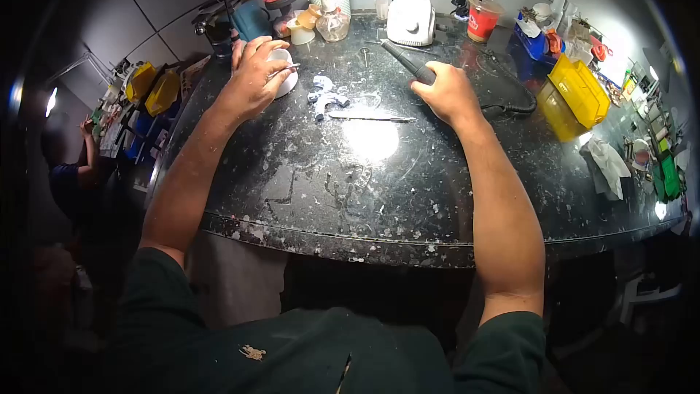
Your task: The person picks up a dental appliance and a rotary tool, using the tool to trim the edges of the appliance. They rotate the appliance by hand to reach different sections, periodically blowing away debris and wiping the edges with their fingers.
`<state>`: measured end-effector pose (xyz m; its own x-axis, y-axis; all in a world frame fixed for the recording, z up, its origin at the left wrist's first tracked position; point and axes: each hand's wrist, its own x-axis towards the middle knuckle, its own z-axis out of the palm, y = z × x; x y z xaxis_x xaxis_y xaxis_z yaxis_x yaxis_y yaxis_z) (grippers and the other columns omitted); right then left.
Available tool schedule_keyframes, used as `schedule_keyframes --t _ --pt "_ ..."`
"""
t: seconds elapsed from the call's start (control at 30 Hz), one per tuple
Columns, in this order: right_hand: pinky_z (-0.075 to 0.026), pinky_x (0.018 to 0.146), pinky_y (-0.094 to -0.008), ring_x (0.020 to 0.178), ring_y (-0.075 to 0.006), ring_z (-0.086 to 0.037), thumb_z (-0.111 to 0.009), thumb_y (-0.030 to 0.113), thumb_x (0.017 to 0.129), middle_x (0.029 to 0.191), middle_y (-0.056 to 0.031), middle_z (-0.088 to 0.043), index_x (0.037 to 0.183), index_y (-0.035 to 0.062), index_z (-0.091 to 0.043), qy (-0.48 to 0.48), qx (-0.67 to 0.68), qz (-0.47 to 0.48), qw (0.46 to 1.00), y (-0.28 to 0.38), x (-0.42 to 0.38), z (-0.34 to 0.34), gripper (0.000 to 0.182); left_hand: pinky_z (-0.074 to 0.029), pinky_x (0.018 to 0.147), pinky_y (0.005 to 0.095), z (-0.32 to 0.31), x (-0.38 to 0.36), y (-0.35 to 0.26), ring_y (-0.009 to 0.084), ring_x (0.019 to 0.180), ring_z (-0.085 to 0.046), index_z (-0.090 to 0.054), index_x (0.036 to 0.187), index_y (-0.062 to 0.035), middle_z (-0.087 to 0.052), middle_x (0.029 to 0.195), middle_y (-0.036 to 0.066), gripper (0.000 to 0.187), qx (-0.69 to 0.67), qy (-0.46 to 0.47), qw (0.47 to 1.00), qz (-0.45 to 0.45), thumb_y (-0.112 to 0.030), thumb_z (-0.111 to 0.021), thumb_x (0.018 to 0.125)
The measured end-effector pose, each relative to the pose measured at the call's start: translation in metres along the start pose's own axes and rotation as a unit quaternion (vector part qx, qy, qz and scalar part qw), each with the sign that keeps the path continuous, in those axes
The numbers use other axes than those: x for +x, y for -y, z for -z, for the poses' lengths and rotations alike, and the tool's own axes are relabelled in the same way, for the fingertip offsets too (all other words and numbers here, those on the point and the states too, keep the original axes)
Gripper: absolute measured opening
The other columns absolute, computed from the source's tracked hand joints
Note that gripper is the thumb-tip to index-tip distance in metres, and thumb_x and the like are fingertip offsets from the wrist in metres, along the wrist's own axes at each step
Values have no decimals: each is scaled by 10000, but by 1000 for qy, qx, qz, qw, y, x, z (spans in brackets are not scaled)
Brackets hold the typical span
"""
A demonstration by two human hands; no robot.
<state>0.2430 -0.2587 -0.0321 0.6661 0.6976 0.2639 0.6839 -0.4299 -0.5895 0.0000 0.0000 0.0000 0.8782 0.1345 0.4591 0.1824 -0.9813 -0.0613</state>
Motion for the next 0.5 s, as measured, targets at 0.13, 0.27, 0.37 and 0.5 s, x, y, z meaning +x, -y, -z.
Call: schedule_keyframes --t 0.13,0.27,0.37,0.5 --pt "-522 743 -436 830 -377 -684 -744 309 774 862 -220 -697 945 27 -697 -9 -15 4 1000 0 -1 3 333 -92 1169 634 -14 11 -18 293 1404 -346 -737 1144 -106 -530 1409 71 275 2 -22 1000 -4 -272 -609 966" --pt "-523 744 -434 837 -374 -686 -752 317 772 871 -218 -698 937 33 -702 7 -22 -7 1000 -2 1 1 332 -89 1162 669 -37 44 -44 304 1414 -335 -742 1122 -134 -524 1415 86 267 14 -1 1000 -22 -294 -591 972" --pt "-527 754 -431 849 -372 -689 -763 329 767 882 -217 -701 939 38 -707 8 -15 -13 1000 1 -2 3 342 -89 1103 773 -75 70 -49 363 1408 -329 -765 996 -104 -530 1376 135 268 13 1 998 -68 -287 -575 950" --pt "-531 793 -430 900 -371 -688 -772 331 766 928 -211 -707 964 45 -707 -19 -10 -12 1000 0 -1 0 354 -96 1118 753 -79 80 -74 402 1375 -360 -747 1001 -34 -529 1349 194 335 84 32 995 -47 -319 -591 920"
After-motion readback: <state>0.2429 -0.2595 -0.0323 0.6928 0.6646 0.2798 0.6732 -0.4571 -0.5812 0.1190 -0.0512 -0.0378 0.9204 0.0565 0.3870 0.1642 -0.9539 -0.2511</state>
